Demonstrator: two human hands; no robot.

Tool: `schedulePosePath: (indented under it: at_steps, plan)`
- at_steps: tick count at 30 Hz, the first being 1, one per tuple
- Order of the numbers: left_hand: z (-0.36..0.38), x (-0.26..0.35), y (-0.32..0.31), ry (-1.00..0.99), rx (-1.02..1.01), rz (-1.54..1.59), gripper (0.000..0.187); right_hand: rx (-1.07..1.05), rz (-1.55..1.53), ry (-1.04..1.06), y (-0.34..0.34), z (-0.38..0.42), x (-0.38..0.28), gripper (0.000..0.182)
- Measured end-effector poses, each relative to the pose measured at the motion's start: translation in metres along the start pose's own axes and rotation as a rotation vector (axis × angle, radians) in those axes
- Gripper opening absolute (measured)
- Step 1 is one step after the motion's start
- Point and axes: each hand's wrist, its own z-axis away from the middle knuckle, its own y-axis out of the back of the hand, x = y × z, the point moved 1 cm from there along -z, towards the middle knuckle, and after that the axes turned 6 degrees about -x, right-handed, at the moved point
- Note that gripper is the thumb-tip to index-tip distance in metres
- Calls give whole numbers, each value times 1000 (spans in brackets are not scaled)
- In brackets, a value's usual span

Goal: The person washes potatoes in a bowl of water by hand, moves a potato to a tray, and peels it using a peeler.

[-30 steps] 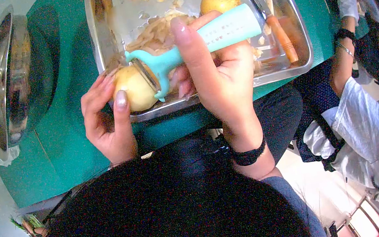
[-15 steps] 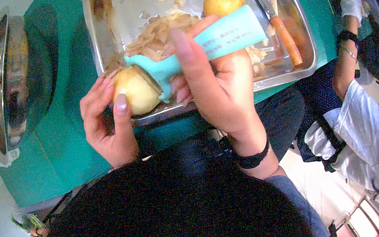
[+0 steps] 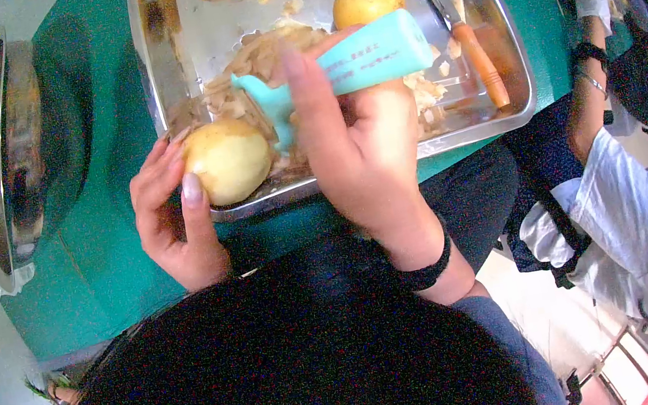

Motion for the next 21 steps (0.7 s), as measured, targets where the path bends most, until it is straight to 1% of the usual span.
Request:
schedulePosePath:
  at_steps: [2, 4, 5, 8, 9, 10, 13, 16, 19, 21]
  plan:
    - [1, 0, 1, 9, 11, -10, 14, 72, -34, 8, 1, 1, 2, 21]
    - [1, -2, 0, 12, 28, -12, 14, 167, -150, 95, -1, 4, 0, 22]
    - [1, -2, 0, 19, 16, -13, 15, 214, -65, 97, -1, 3, 1, 25]
    - [0, 0, 1, 41, -16, -37, 16, 36, -7, 46, 1, 0, 9, 28]
    - [1, 1, 1, 45, -21, -55, 17, 106, -119, -45, -1, 0, -5, 32]
    - [1, 2, 0, 48, -23, -71, 18, 119, -136, -71, 1, 1, -6, 33]
    - [4, 7, -5, 216, 50, 58, 17, 120, -162, -137, 4, -1, -8, 39]
    - [2, 4, -7, 141, 43, 96, 15, 122, -224, -150, -1, 0, -11, 40]
    - [2, 3, -4, 63, -32, -6, 14, 124, -251, -112, 1, 1, -11, 41]
    - [1, 1, -3, 23, -47, -21, 16, 138, -288, -95, 0, 2, -11, 42]
